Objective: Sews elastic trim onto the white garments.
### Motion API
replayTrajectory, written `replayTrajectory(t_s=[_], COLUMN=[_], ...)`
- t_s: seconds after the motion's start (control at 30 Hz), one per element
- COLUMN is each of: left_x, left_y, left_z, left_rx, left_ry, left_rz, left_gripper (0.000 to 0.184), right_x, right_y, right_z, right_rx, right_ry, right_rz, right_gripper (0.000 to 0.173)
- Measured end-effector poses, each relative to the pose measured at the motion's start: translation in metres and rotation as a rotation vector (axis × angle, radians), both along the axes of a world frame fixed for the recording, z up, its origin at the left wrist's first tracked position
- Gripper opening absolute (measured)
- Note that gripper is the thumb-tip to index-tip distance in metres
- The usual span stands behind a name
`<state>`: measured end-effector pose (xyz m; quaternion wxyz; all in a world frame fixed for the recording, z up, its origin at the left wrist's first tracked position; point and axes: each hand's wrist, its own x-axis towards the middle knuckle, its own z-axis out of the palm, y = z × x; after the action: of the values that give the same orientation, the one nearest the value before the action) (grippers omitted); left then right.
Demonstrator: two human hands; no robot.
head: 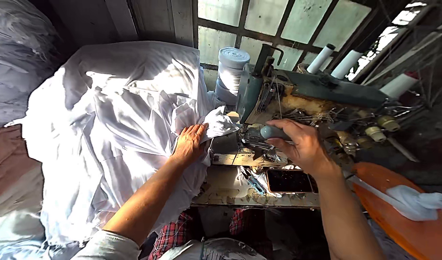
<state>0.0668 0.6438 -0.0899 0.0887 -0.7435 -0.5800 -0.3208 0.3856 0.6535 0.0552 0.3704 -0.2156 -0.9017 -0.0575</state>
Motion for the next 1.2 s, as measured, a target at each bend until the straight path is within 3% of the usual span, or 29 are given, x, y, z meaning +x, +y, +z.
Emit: replayTrajectory(t_s=[0.07, 0.23, 0.4, 0.67, 0.77, 0.83, 0.97, 1.07, 1.13, 1.2], left_x=[0.001, 0.002, 0.002, -0.003, -0.010, -0.023, -0.041, -0.048, -0.052, -0.057], left_y=[0.000, 0.001, 0.000, 0.003, -0.008, -0.017, -0.041, -0.053, -0.058, -0.057], left_z=[0.000, 0.001, 0.001, -0.001, 0.019, 0.029, 0.072, 0.116, 0.142, 0.164], left_rx=[0.010, 0.035, 0.016, 0.066, -0.062, -0.100, -0.316, -0.450, -0.517, -0.638], left_ry=[-0.015, -0.035, -0.030, -0.020, 0.028, 0.029, -0.104, -0.124, -0.141, -0.140], left_rz=[-0.004, -0.004, -0.013, 0.018, 0.179, 0.211, 0.029, -0.105, -0.209, -0.334], left_gripper=[0.051, 0.047, 0.047, 0.049, 0.061, 0.041, 0.015, 0.019, 0.025, 0.033], right_x=[0.002, -0.007, -0.024, -0.012, -0.011, -0.007, -0.005, -0.005, -0.018, -0.048], right_y=[0.006, 0.005, 0.011, 0.004, 0.001, -0.002, -0.007, -0.022, -0.042, -0.059], right_z=[0.002, 0.001, -0.015, -0.010, -0.010, -0.013, -0.029, -0.058, -0.092, -0.128], right_rx=[-0.103, 0.013, 0.037, 0.051, 0.074, 0.101, 0.241, 0.335, 0.153, -0.231], right_ry=[0.098, 0.606, 0.535, 0.370, 0.366, 0.380, 0.468, 0.563, 0.572, 0.501], right_rz=[0.074, 0.012, 0.013, 0.021, -0.014, -0.039, -0.115, -0.152, -0.078, 0.033], right_gripper=[0.044, 0.027, 0.034, 0.039, 0.039, 0.039, 0.044, 0.035, 0.023, 0.017])
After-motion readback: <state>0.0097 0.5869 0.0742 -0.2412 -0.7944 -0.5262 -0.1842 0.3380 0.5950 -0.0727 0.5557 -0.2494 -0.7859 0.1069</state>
